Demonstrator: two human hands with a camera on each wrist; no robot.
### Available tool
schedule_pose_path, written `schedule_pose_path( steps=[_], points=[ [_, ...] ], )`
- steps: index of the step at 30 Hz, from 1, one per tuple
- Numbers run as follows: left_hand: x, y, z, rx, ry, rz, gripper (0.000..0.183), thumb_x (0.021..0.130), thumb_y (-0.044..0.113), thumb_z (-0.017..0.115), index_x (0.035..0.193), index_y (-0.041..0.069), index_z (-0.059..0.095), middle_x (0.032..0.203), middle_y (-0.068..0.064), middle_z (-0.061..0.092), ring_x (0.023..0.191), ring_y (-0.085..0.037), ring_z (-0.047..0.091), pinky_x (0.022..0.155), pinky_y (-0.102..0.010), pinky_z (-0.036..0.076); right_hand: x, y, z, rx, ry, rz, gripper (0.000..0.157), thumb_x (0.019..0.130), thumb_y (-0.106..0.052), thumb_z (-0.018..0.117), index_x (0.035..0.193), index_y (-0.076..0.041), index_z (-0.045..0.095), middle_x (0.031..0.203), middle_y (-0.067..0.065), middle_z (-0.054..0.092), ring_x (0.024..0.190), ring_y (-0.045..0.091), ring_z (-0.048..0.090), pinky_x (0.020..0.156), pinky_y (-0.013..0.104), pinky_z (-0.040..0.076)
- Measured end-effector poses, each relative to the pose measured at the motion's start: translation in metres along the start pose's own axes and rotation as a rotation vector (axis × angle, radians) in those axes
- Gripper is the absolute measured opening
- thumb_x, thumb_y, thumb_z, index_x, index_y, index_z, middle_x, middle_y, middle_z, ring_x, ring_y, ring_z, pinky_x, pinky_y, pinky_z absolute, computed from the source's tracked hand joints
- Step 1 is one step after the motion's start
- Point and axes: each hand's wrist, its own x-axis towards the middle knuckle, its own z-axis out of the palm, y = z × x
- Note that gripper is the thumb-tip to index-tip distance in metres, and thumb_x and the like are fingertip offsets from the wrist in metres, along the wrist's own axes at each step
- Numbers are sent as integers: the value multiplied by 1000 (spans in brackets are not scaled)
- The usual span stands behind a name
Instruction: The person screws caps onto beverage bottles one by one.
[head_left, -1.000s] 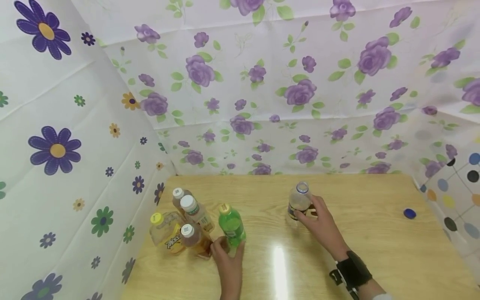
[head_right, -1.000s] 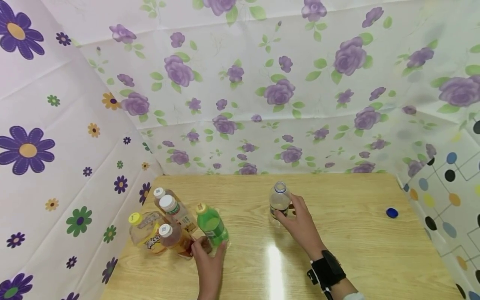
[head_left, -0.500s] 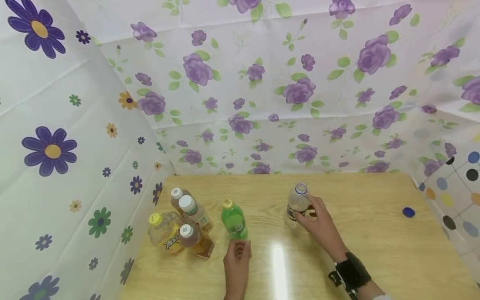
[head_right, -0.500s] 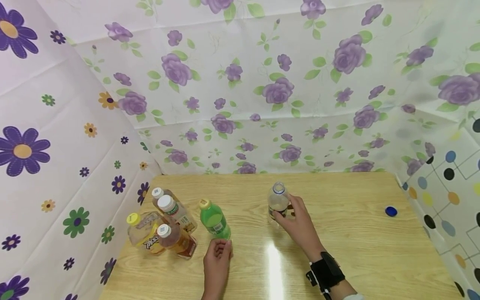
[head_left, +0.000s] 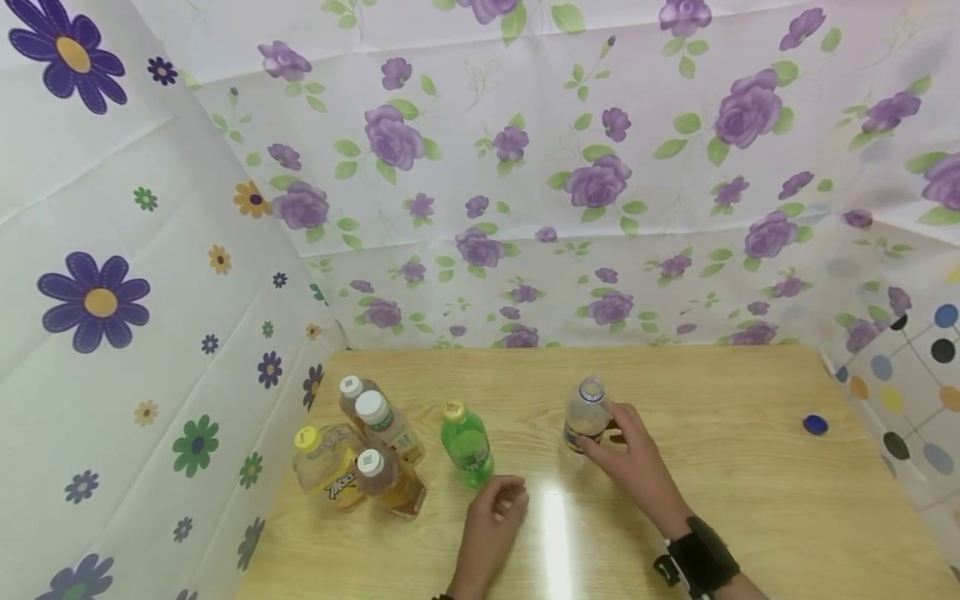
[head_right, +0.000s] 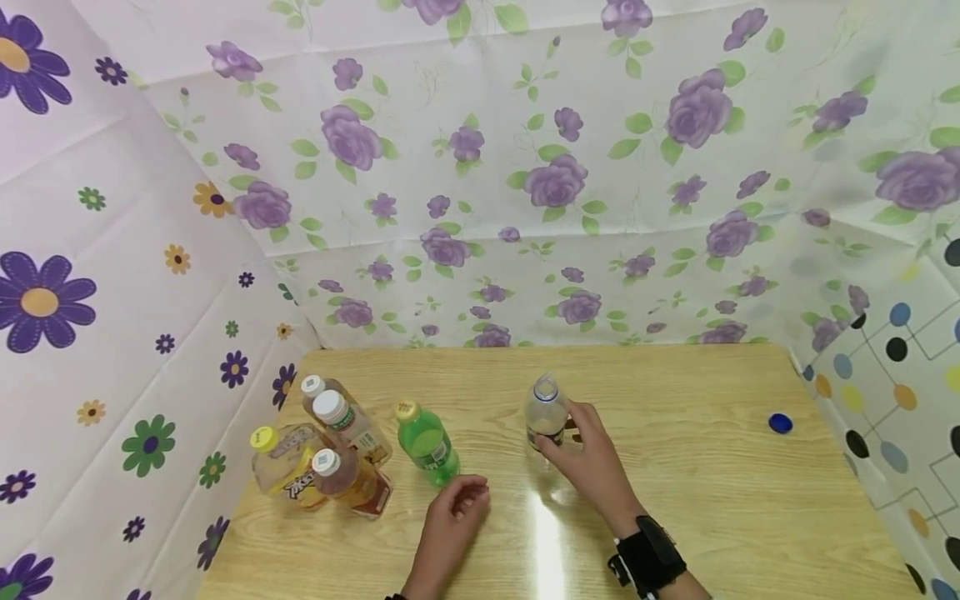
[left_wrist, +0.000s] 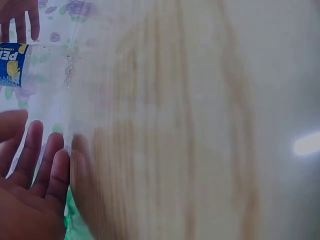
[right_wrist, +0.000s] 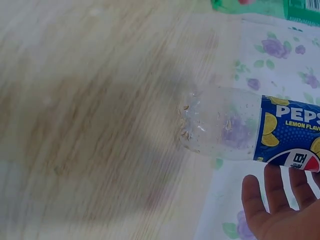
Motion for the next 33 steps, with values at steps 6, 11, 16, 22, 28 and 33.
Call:
schedule_pose_path(
  steps=[6, 11, 16, 22, 28, 33],
  points=[
    [-1, 2, 4, 43, -72, 22, 32, 100, 25, 76, 131, 20, 70, 124, 6, 68, 110, -18, 62, 92, -34, 51, -5, -3, 5, 8, -16, -20, 62, 97, -44, 79, 151, -26, 54, 137, -1, 54, 121, 21, 56, 104, 60, 49],
    [0, 9, 17, -19, -145, -20, 44, 98, 34, 78, 139, 31, 64, 136, 10, 64, 125, -19, 62, 107, -44, 50, -7, -5, 6, 20, -19, -15, 65, 94, -45, 82, 152, -28, 55, 136, -5, 57, 120, 20, 58, 105, 58, 49],
    [0, 18, 33, -53, -193, -21, 58, 96, 37, 80, 148, 33, 56, 146, 12, 57, 140, -27, 52, 115, -57, 42, -11, -8, 11, 30, -32, -19, 63, 93, -45, 84, 148, -28, 59, 133, -6, 59, 120, 19, 59, 105, 53, 52],
    [-1, 18, 35, -45, -136, -19, 62, 93, 35, 83, 146, 33, 52, 150, 7, 43, 147, -31, 43, 120, -59, 34, -16, -13, 17, 48, -46, -27, 58, 91, -44, 85, 144, -32, 63, 130, -8, 61, 117, 17, 60, 103, 52, 52],
    [3, 11, 24, -54, -107, -21, 70, 93, 41, 83, 151, 36, 44, 158, 2, 42, 150, -39, 39, 118, -71, 29, -24, -18, 27, 75, -119, -71, 57, 92, -42, 85, 144, -33, 63, 133, -9, 61, 118, 18, 60, 103, 54, 53],
    [5, 8, 18, -49, -113, -23, 74, 94, 40, 83, 155, 35, 42, 161, 0, 47, 151, -35, 39, 119, -73, 22, -27, -19, 36, 97, -153, -86, 62, 90, -42, 86, 146, -39, 61, 132, -11, 62, 119, 18, 60, 102, 56, 53]
  ],
)
